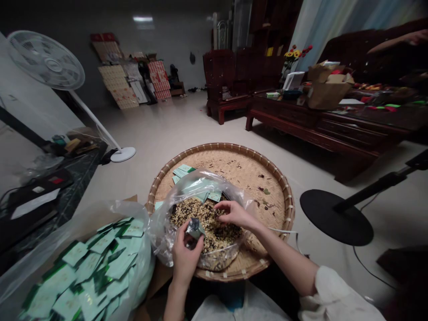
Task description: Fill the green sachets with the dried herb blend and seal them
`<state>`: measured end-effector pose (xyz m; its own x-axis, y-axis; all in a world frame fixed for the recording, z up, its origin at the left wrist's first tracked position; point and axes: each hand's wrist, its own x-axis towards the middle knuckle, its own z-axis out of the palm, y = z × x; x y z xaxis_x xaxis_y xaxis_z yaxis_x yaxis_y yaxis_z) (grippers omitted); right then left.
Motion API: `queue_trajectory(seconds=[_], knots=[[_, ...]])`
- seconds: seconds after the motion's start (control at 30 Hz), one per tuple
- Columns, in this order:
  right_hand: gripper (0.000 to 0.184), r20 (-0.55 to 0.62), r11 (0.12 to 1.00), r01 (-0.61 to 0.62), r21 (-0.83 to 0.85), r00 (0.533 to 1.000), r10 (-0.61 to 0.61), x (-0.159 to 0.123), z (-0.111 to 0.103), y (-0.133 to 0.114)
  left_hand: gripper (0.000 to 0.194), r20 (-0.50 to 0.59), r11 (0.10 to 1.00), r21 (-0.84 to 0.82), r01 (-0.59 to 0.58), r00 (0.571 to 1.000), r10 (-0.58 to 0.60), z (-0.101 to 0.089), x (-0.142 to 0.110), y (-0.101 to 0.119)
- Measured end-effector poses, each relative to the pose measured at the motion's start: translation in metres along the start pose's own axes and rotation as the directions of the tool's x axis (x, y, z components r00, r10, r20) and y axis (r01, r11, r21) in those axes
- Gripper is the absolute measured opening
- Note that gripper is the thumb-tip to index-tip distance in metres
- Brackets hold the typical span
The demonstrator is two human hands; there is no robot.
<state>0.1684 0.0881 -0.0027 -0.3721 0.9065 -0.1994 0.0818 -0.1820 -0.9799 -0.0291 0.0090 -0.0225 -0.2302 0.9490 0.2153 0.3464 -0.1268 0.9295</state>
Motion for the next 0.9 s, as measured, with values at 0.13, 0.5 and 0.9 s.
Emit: queue_trajectory(seconds=[0.13,0.5,0.9], knots=[[0.037,-0.027,0.999,0.054,0.0,0.998,-0.054,-0.009,-0.003,-0.016,0.044,0.042,0.993,0.072,-0.089,0.995,0.086,0.006,0.003,0.006],[0.035,0.256,0.522,0.391,-0.758,0.914,-0.314,-0.039,0.007,-0.091,0.04,0.1,0.967,0.177,-0.182,0.981,0.166,0.014,0.005,0.022],[0.026,0.364,0.238,0.394,-0.888,0.917,-0.162,-0.032,0.025,-0.101,0.045,0.163,0.934,0.248,-0.259,0.961,0.223,0.015,0.003,0.015]])
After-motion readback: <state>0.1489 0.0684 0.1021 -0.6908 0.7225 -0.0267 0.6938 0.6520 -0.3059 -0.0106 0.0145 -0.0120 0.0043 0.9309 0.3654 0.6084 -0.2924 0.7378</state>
